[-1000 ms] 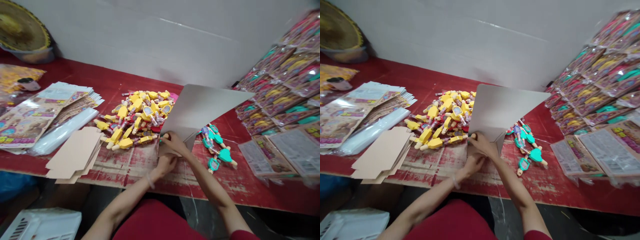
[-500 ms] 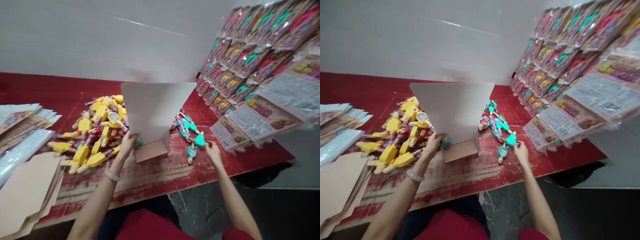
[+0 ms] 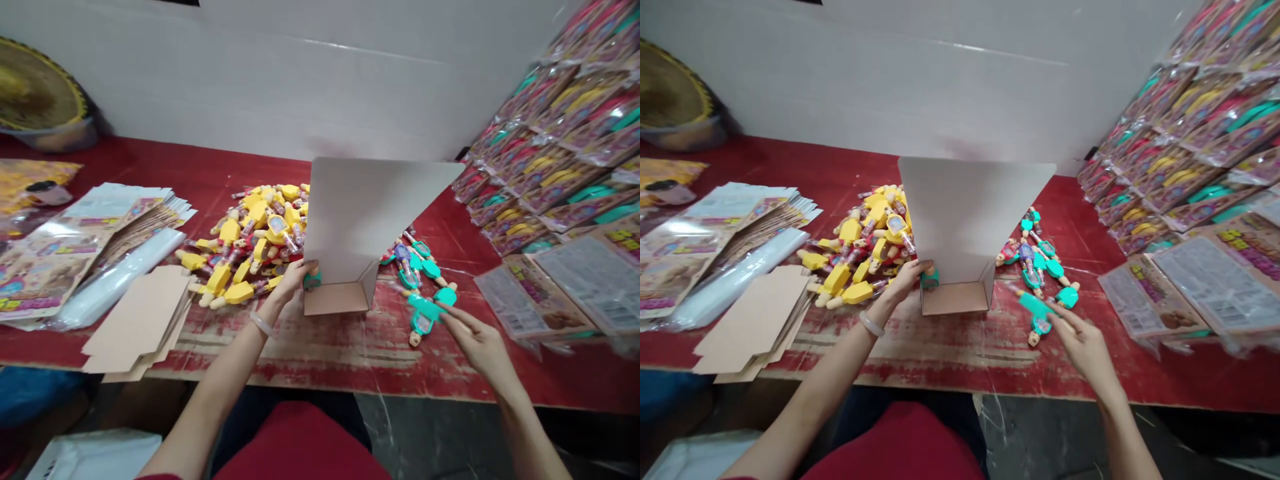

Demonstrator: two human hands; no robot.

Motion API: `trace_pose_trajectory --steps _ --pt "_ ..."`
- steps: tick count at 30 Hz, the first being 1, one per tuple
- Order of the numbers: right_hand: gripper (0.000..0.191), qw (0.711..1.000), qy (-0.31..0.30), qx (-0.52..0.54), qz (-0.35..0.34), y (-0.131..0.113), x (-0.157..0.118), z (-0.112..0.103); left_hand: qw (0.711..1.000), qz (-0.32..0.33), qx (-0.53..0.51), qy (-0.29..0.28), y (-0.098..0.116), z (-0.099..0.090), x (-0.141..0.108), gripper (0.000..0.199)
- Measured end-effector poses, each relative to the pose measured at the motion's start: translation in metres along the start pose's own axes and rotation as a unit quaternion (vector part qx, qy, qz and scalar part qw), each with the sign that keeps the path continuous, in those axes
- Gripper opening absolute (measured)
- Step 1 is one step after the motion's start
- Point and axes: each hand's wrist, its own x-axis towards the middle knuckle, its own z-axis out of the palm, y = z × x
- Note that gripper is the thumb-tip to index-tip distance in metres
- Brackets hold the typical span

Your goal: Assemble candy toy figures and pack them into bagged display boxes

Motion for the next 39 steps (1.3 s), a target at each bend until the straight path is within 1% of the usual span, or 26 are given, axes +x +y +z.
trace_pose_trajectory --steps 2,4,5,7,9,12,14,15,17,19,21,24,26,28,30,31,32,33,34,35,36,38,39 --pt "0.047 0.995 -0.085 0.02 -0.045 -0.056 -0.003 0.024 1.0 0.006 -0.007 0.002 -0.001 0.002 -0.001 0.044" --pt "0.043 0.983 -0.156 -0.001 -0.099 -0.103 0.006 0.06 1.0 0.017 -0.012 0.006 -0.003 0.003 -0.002 0.043" --pt "0.04 0.977 -0.175 -0.033 -0.114 -0.122 0.013 0.079 1.0 0.022 -0.014 0.01 -0.003 0.004 -0.003 0.043" --pt "0.036 0.961 -0.22 -0.117 -0.119 -0.147 0.028 0.112 0.999 0.032 -0.018 0.02 -0.003 0.005 -0.003 0.041" --pt "0.033 0.941 -0.256 -0.193 -0.111 -0.162 0.04 0.132 0.999 0.039 -0.022 0.029 -0.003 0.005 -0.004 0.038" --pt "0.034 0.918 -0.277 -0.267 -0.097 -0.176 0.053 0.143 0.998 0.048 -0.029 0.033 -0.002 0.006 -0.005 0.035" --pt "0.036 0.91 -0.276 -0.299 -0.077 -0.186 0.06 0.147 0.998 0.051 -0.032 0.032 0.0 0.007 -0.005 0.034" --pt "0.038 0.911 -0.269 -0.306 -0.066 -0.193 0.064 0.149 0.998 0.052 -0.032 0.03 0.001 0.007 -0.006 0.034" --pt "0.043 0.921 -0.244 -0.299 -0.053 -0.208 0.07 0.155 0.998 0.055 -0.032 0.026 0.002 0.008 -0.006 0.035" --pt "0.048 0.934 -0.221 -0.276 -0.059 -0.222 0.074 0.161 0.998 0.058 -0.033 0.02 0.004 0.009 -0.005 0.037" --pt "0.047 0.938 -0.217 -0.26 -0.071 -0.232 0.074 0.164 0.997 0.062 -0.032 0.019 0.005 0.01 -0.005 0.04" --pt "0.048 0.938 -0.224 -0.255 -0.074 -0.238 0.067 0.169 0.997 0.067 -0.027 0.029 0.003 0.011 -0.004 0.04" --pt "0.052 0.949 -0.221 -0.22 -0.054 -0.236 0.063 0.175 0.997 0.064 -0.021 0.036 0.0 0.009 -0.004 0.039" --pt "0.058 0.961 -0.226 -0.156 -0.029 -0.227 0.061 0.18 0.997 0.058 -0.015 0.042 -0.002 0.008 -0.002 0.038" --pt "0.066 0.973 -0.223 -0.065 -0.011 -0.206 0.063 0.178 0.997 0.054 -0.011 0.051 -0.004 0.006 -0.001 0.038" --pt "0.067 0.979 -0.203 -0.029 0.0 -0.189 0.064 0.173 0.997 0.052 -0.009 0.055 -0.005 0.006 0.0 0.039" --pt "0.066 0.987 -0.158 -0.007 0.026 -0.168 0.063 0.166 0.997 0.05 -0.009 0.057 -0.006 0.005 0.001 0.04" --pt "0.063 0.993 -0.094 0.006 0.065 -0.143 0.06 0.157 0.997 0.047 -0.009 0.058 -0.006 0.004 0.002 0.042" --pt "0.059 0.993 -0.013 -0.004 0.12 -0.117 0.055 0.146 0.997 0.043 -0.01 0.057 -0.006 0.004 0.002 0.043" --pt "0.056 0.975 0.085 -0.037 0.203 -0.09 0.047 0.136 0.998 0.039 -0.012 0.054 -0.007 0.003 0.002 0.044" --pt "0.059 0.954 0.139 -0.061 0.259 -0.064 0.037 0.127 0.998 0.035 -0.014 0.051 -0.007 0.003 0.002 0.045" --pt "0.06 0.926 0.188 -0.081 0.317 -0.02 0.011 0.115 0.999 0.027 -0.018 0.044 -0.008 0.002 0.002 0.046" --pt "0.059 0.92 0.198 -0.081 0.328 -0.003 -0.003 0.114 0.999 0.024 -0.019 0.041 -0.008 0.002 0.002 0.046"
